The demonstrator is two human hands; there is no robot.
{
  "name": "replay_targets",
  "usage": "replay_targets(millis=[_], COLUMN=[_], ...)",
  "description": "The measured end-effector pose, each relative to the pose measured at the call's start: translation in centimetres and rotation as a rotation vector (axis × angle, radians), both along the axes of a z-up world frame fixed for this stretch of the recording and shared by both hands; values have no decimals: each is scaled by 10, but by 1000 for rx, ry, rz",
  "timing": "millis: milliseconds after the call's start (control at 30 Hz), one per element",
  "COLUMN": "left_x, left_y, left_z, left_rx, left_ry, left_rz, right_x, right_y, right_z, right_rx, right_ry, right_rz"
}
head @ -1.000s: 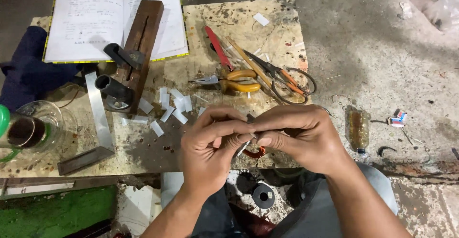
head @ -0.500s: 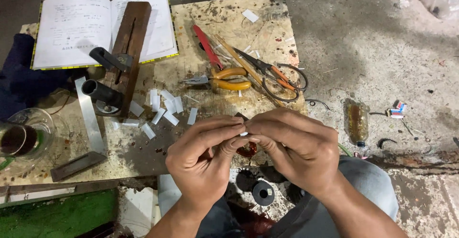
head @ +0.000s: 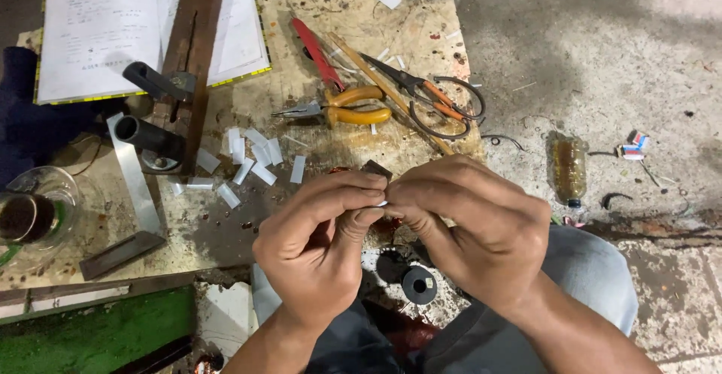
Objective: Manually inserting copper wire coils into the slots of an electric motor stator at a repair bench.
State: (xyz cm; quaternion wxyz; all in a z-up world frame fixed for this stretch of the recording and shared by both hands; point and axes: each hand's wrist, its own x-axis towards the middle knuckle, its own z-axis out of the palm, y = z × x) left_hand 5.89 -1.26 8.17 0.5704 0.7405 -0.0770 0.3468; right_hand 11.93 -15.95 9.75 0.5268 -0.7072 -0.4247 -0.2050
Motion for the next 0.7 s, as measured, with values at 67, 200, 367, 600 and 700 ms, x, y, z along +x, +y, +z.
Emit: replay_targets(millis=[67,200,367,600,700], left_x=[-1,-7,-10,-14,-7], left_y=[-1,2,49,104,113], left_z=[-2,-8,-31,-47,-54], left_rx=[-22,-133,135,467,543], left_ry=[18,48,22,287,310], left_rz=[-18,-150,-157,-65,-213], right_x=[-3,-13,-42,-73,-77], right_y=[-2,-7,-13,-4,5], right_z=[-1,-7,-24,-84,-91], right_rx=[-8,-43,-120,-264,-360], right_ry=[3,110,214,149,106], right_rz=[-6,-34,-150,-417,-438])
